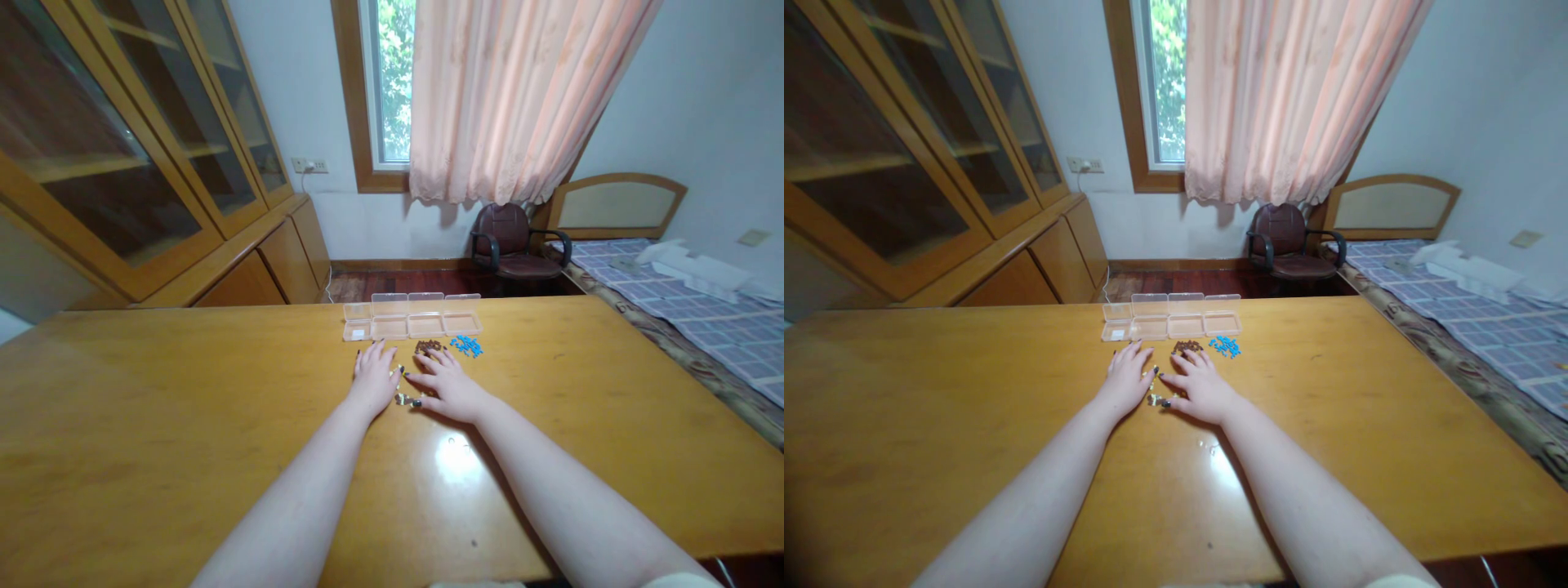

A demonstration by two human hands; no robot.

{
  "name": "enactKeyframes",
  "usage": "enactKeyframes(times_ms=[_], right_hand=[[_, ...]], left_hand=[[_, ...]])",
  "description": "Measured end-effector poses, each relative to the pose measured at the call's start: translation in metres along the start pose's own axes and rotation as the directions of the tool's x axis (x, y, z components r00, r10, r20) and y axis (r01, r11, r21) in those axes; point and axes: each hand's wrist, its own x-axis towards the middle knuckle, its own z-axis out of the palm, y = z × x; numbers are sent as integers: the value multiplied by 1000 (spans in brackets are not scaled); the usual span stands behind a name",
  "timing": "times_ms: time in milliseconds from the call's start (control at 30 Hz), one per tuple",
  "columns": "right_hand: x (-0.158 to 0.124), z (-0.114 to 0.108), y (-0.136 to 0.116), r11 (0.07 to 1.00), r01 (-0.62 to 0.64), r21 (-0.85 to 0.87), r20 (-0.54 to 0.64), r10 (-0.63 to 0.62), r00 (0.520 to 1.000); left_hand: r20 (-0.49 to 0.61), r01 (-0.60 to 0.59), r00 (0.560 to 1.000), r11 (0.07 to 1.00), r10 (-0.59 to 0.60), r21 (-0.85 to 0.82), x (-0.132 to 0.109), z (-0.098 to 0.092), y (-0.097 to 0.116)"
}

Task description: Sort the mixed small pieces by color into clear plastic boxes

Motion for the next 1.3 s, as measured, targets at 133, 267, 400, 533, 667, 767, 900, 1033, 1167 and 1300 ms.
enactKeyframes(times_ms=[133, 267, 400, 533, 667, 767, 900, 1033, 1167, 1300], right_hand=[[1, -2, 2, 1000, 2, -5, -57, -2, 998], [2, -8, -2, 998, 51, 31, -173, -45, 984], [3, -11, -9, 996, 83, 44, -159, -75, 984], [2, -10, -17, 993, 110, 46, -98, -105, 990], [3, -5, -23, 997, 74, -19, -24, -75, 997], [3, -1, -23, 997, 45, -55, 45, -43, 998], [2, -4, -17, 998, 59, -38, 28, -58, 998], [1, -7, -14, 999, 33, -31, -7, -33, 999], [3, -2, -18, 998, 44, -39, 36, -43, 998], [5, 4, -19, 998, -26, -58, 44, 29, 999]], left_hand=[[-36, -78, 996, 995, 76, -56, 2, -6, -1], [43, -227, 972, 971, 230, -76, 3, -13, -3], [124, -357, 926, 934, 356, -13, -2, -18, -3], [126, -288, 951, 957, 281, 44, -4, -17, -3], [90, -208, 975, 977, 204, 38, 1, -14, -7], [42, -136, 990, 991, 137, -15, 4, -11, -10], [1, -115, 993, 990, 115, -80, 5, -8, -10], [-24, -121, 993, 987, 119, -109, 5, -7, -11], [-18, -101, 995, 990, 100, -96, 6, -9, -15], [-34, -40, 999, 995, 37, -90, 6, -10, -17]])
